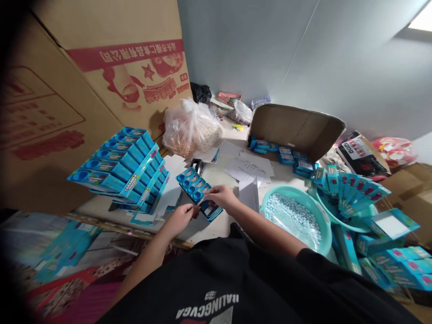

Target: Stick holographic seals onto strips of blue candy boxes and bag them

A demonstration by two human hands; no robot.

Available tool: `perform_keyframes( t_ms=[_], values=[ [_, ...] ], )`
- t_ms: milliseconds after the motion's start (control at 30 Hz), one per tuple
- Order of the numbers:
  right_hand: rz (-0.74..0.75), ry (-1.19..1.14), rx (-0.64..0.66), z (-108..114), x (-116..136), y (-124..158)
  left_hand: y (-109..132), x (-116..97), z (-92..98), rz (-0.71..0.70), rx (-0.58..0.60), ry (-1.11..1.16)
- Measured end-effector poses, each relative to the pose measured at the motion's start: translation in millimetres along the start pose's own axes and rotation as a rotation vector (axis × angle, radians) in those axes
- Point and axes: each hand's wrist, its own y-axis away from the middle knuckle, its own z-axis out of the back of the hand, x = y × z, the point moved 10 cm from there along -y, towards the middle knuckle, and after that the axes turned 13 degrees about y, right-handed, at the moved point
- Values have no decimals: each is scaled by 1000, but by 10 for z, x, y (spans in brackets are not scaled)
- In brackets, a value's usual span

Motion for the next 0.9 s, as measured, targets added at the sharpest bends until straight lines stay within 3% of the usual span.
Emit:
perform_keyframes(
  t_ms=[200,400,667,900],
  values=[
    [100,64,-11,22,123,20,-53,50,-74,-1,34,29],
    [338,325,-114,18,291,29,-126,189,13,75,15,7],
    [362,470,-247,97,208,81,-284,433,118,71,61,18],
    [348,420,-243,112,135,70,-239,335,112,-42,23,38]
  ],
)
